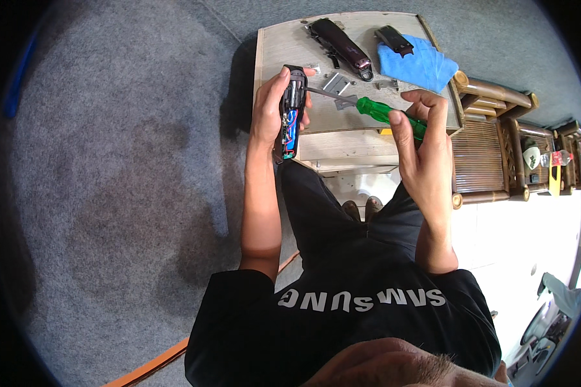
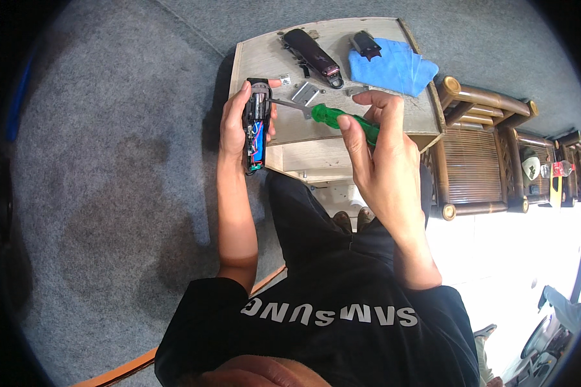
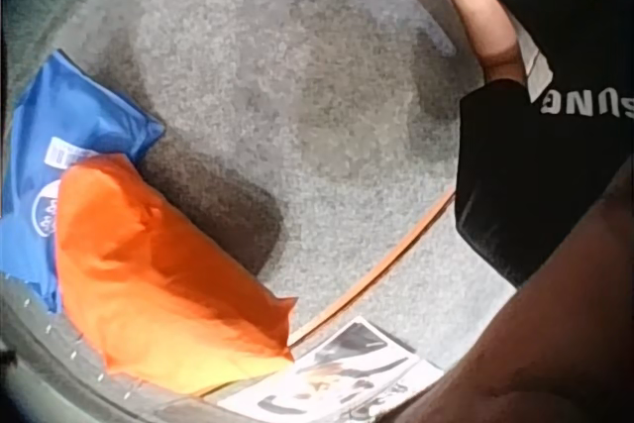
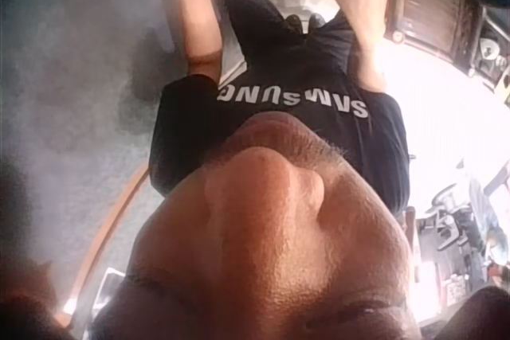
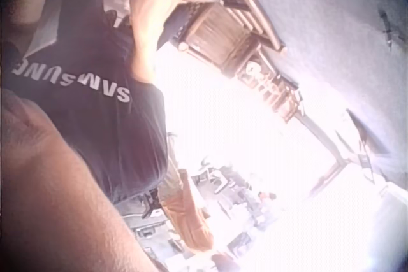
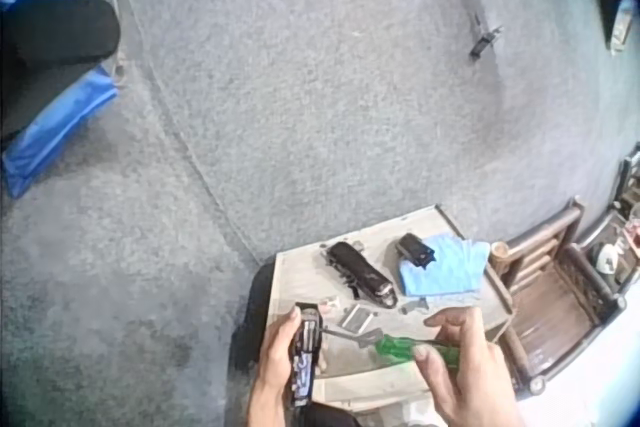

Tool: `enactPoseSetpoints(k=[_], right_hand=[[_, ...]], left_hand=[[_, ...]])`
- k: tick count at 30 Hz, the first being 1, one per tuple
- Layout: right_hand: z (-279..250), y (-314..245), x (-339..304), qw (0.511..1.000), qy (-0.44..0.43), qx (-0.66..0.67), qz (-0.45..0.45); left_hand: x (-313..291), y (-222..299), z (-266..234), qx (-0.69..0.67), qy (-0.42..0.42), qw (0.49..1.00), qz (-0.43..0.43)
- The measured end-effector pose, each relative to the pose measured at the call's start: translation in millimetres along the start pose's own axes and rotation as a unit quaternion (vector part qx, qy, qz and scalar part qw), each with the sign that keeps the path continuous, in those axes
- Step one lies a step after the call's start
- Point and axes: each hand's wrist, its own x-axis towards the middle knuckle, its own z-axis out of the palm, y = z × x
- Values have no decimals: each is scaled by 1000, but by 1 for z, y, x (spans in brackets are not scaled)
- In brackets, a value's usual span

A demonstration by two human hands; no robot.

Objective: The person disassembles hair clippers by using a screwdriver to remove screws from the casing and blade assembly, then pries open the housing to reveal the internal components.

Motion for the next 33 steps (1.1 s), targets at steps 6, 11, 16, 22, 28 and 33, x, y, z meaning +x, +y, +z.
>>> enactPoseSetpoints(k=[6,11,16,22,28,33], right_hand=[[-3,-3,-2,998,-32,-7,-44],[2,-2,-2,999,-1,-8,-45],[3,-1,-2,998,0,17,64],[7,12,-1,997,15,13,-69],[18,17,0,992,80,26,-97],[19,18,1,990,101,3,-100]], left_hand=[[2,-4,-3,-19,13,1000,0],[0,-4,-3,-9,16,1000,1],[0,-2,0,-8,17,1000,0],[0,-3,-1,-20,8,1000,6],[0,-3,2,5,10,1000,7],[0,-3,1,30,15,999,13]])
